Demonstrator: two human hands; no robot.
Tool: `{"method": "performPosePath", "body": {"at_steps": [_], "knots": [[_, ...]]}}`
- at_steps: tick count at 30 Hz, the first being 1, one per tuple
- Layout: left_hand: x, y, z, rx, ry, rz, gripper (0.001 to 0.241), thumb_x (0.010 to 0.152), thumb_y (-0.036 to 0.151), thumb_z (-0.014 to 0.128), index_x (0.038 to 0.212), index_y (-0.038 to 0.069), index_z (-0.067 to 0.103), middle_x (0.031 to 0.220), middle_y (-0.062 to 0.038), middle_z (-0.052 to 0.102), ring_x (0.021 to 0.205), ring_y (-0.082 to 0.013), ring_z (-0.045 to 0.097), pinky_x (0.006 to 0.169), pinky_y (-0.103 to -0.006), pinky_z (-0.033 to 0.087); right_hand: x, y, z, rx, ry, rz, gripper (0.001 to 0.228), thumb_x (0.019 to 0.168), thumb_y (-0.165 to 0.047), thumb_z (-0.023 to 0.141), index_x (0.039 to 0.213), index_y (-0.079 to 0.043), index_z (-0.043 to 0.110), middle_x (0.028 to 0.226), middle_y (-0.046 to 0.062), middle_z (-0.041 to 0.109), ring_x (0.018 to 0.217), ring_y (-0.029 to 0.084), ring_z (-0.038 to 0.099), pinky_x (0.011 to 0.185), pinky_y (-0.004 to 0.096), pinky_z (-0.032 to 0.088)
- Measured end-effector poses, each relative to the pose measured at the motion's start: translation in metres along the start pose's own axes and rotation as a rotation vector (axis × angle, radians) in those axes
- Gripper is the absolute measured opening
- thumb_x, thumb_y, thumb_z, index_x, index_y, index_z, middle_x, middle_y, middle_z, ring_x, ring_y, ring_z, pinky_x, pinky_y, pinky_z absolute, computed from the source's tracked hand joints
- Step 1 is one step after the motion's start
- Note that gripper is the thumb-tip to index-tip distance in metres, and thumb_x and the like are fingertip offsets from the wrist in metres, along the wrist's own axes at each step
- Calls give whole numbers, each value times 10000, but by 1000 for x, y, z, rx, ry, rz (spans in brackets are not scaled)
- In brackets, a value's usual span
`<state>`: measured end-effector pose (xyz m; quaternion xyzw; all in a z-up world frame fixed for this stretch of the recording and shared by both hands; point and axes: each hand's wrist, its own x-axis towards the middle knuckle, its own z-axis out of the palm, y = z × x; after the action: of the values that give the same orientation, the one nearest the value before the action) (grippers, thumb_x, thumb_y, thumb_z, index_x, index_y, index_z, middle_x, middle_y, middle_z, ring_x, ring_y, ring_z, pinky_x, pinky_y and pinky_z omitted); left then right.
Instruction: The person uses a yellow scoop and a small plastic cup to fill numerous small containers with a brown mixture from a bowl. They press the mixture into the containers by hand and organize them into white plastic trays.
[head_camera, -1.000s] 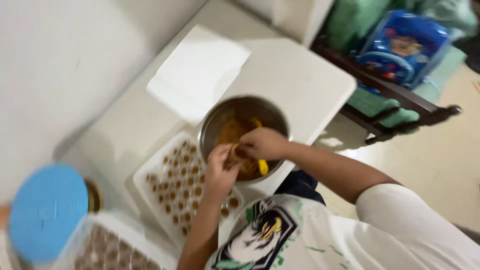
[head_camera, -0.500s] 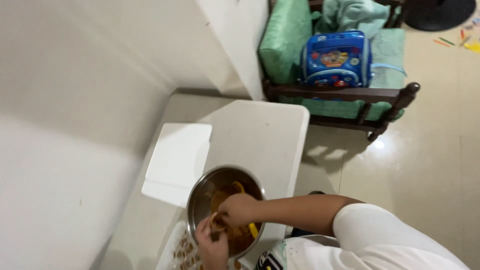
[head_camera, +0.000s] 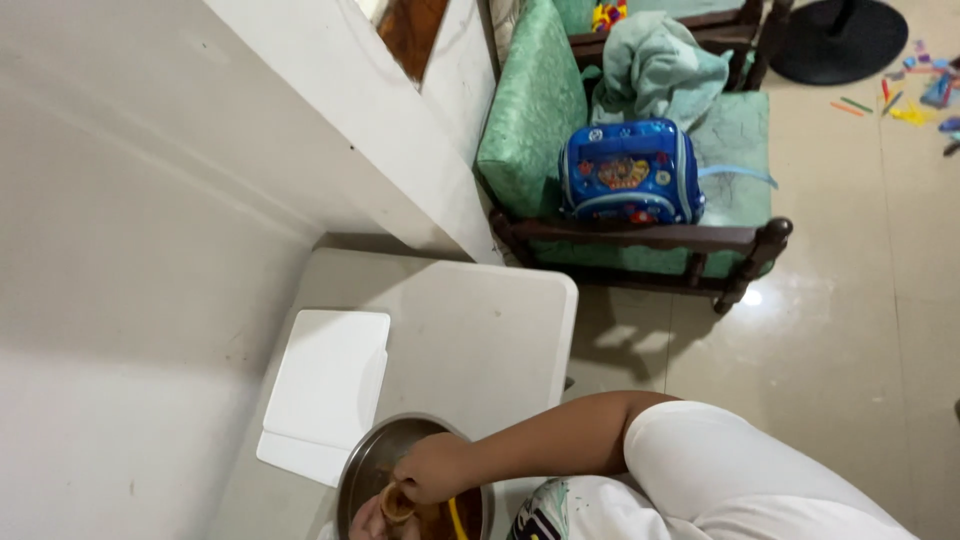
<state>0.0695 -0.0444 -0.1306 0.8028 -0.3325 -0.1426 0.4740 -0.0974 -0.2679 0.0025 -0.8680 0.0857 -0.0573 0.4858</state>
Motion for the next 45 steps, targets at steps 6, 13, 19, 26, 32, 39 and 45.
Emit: {"method": "performPosePath", "body": {"at_steps": [6, 13, 19, 26, 32, 39, 45], "knots": [[-9, 43, 39, -74, 160, -56, 689, 756, 2, 769, 1342, -63, 412, 1267, -283, 607, 1157, -340, 669, 1019, -458, 557, -5, 18, -23, -77, -160, 29, 312, 959, -311, 544, 861, -78, 726, 862, 156, 723, 799, 369, 696, 680, 492, 550], [-26, 28, 53, -138, 152, 15, 805, 640, -85, 837, 1326, -28, 418, 1229, -261, 634, 1160, -327, 662, 1024, -452, 556, -8, 38, -35, -80, -223, -142, 298, 948, -311, 526, 860, -99, 716, 865, 126, 735, 829, 354, 691, 671, 497, 532], [-48, 65, 74, -76, 315, 44, 827, 612, -109, 836, 1325, -14, 427, 1227, -263, 636, 1129, -328, 664, 977, -458, 572, -12, 35, -47, -90, -291, -226, 275, 914, -302, 527, 882, -117, 728, 904, 122, 736, 877, 361, 680, 690, 507, 517], [-57, 94, 84, -130, 209, 130, 644, 753, -86, 769, 1282, 14, 416, 1315, -282, 604, 1206, -325, 655, 997, -447, 576, -18, 46, -55, -48, -350, -215, 288, 954, -304, 507, 894, -108, 709, 840, 118, 728, 822, 346, 689, 668, 495, 522], [-53, 87, 96, -61, 216, 239, 551, 736, -81, 793, 1133, 24, 426, 1286, -314, 612, 1202, -341, 661, 1004, -425, 568, -17, 52, -64, -30, -344, -221, 290, 947, -309, 523, 860, -104, 708, 784, 112, 709, 755, 335, 680, 637, 489, 512], [-43, 46, 92, -270, 189, 204, 441, 785, -84, 745, 1123, -1, 476, 1269, -306, 623, 1189, -326, 667, 1013, -415, 554, -13, 53, -76, -21, -378, -225, 301, 970, -319, 518, 872, -100, 699, 783, 107, 702, 748, 323, 677, 637, 485, 510], [-40, 27, 90, -513, 36, 10, 371, 901, -60, 614, 1253, -85, 502, 1339, -290, 577, 1232, -325, 639, 1038, -419, 543, -11, 53, -83, -46, -423, -219, 303, 985, -331, 509, 890, -115, 699, 826, 99, 711, 781, 322, 671, 652, 481, 509]]}}
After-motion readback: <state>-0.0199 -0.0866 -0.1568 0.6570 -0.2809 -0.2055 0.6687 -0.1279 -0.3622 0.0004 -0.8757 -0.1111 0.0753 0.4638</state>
